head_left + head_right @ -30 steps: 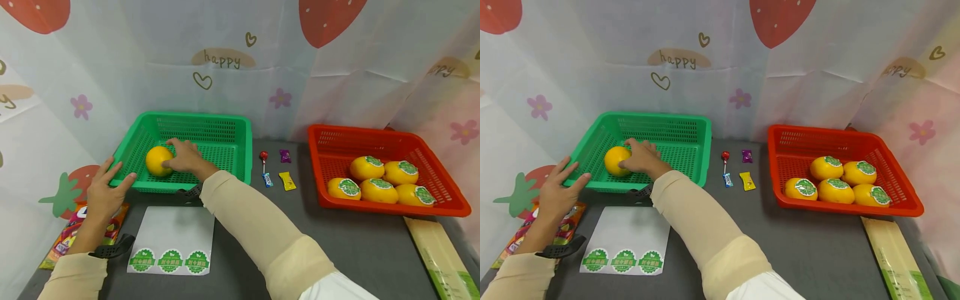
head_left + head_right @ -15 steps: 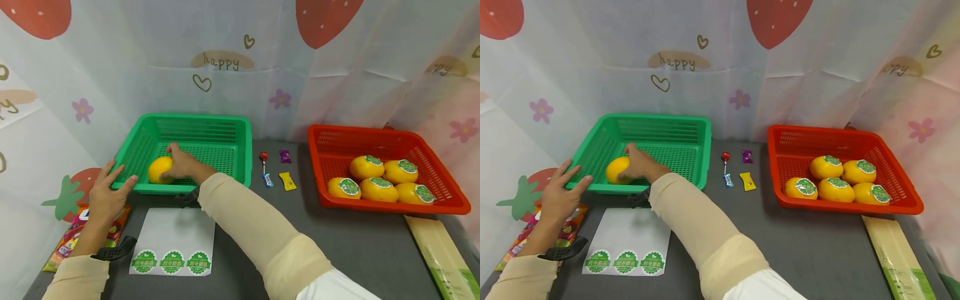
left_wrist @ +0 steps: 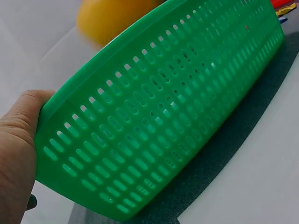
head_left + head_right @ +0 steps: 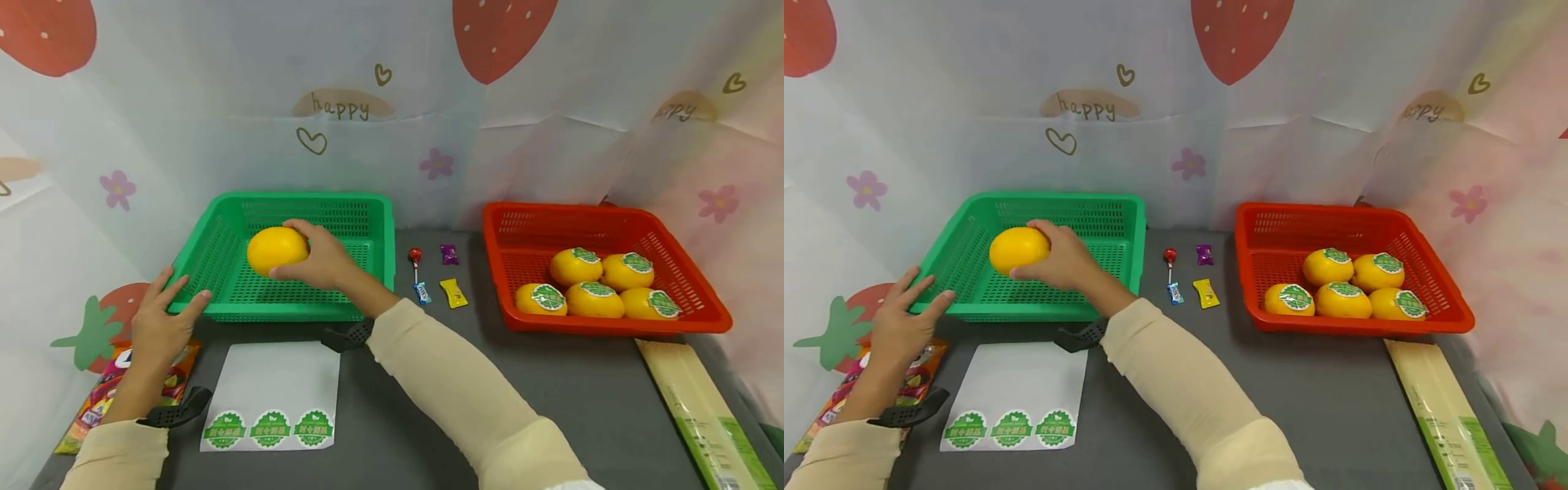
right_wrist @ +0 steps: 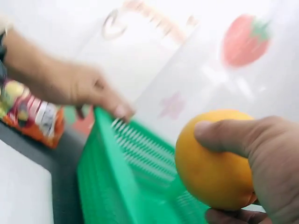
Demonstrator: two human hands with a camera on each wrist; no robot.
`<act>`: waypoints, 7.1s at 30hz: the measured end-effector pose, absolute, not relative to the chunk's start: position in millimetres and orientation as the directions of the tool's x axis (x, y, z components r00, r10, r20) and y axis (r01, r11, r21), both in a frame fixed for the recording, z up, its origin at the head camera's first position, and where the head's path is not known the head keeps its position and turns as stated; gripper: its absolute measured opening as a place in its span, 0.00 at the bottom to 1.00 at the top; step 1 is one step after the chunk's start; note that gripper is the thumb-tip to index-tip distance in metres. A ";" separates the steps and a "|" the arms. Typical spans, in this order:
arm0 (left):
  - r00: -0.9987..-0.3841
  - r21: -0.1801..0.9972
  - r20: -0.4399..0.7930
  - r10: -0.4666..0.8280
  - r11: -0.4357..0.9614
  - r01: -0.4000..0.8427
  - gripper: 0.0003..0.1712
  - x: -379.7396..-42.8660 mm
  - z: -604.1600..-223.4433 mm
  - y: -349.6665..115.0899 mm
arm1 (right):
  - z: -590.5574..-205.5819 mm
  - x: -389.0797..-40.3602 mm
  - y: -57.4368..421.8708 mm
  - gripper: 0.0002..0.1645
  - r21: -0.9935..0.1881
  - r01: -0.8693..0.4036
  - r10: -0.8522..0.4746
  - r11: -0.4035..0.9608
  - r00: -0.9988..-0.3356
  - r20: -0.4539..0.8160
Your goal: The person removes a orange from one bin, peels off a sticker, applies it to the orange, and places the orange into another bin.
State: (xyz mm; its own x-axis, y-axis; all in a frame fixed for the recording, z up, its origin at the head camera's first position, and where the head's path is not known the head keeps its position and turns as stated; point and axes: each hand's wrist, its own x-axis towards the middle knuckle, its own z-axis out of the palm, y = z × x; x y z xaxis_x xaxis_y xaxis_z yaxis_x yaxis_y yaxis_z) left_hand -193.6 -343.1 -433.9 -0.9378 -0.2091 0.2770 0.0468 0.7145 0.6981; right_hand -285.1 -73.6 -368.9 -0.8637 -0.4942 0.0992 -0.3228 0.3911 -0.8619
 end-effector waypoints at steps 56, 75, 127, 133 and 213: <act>-0.753 0.373 0.530 0.390 0.690 0.620 0.12 -86.7 -496.2 -209.6 | -443.6 -118.8 160.5 0.46 -0.887 -0.277 -0.399 0.371 -0.909 0.117; -0.716 0.363 0.593 0.368 0.672 0.645 0.06 -83.0 -499.3 -202.1 | -444.3 -120.5 161.3 0.46 -0.899 -0.256 -0.400 0.356 -0.911 0.102; -0.891 0.822 0.413 0.186 0.345 0.453 0.05 -140.8 -460.2 -23.8 | -468.8 -124.3 163.1 0.49 -0.846 -0.374 -0.418 0.380 -0.885 0.204; -0.803 0.757 0.562 0.199 0.268 0.596 0.02 -139.4 -455.3 -25.1 | -486.0 -131.9 167.8 0.50 -0.850 -0.362 -0.415 0.383 -0.889 0.192; -0.811 0.794 0.547 0.205 0.180 0.581 0.20 -130.2 -465.9 -28.8 | -477.6 -134.3 165.3 0.17 -0.994 -0.056 -0.117 -0.093 -0.991 0.067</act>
State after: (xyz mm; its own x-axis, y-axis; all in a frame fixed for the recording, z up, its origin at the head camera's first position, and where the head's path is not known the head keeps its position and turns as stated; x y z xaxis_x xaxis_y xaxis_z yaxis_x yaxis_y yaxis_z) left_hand -130.2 -28.8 -465.9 -0.8113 0.2050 0.5475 0.5811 0.1802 0.7936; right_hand -134.3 165.3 -477.6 -0.9909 -0.1169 0.0666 -0.0558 -0.0934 -0.9941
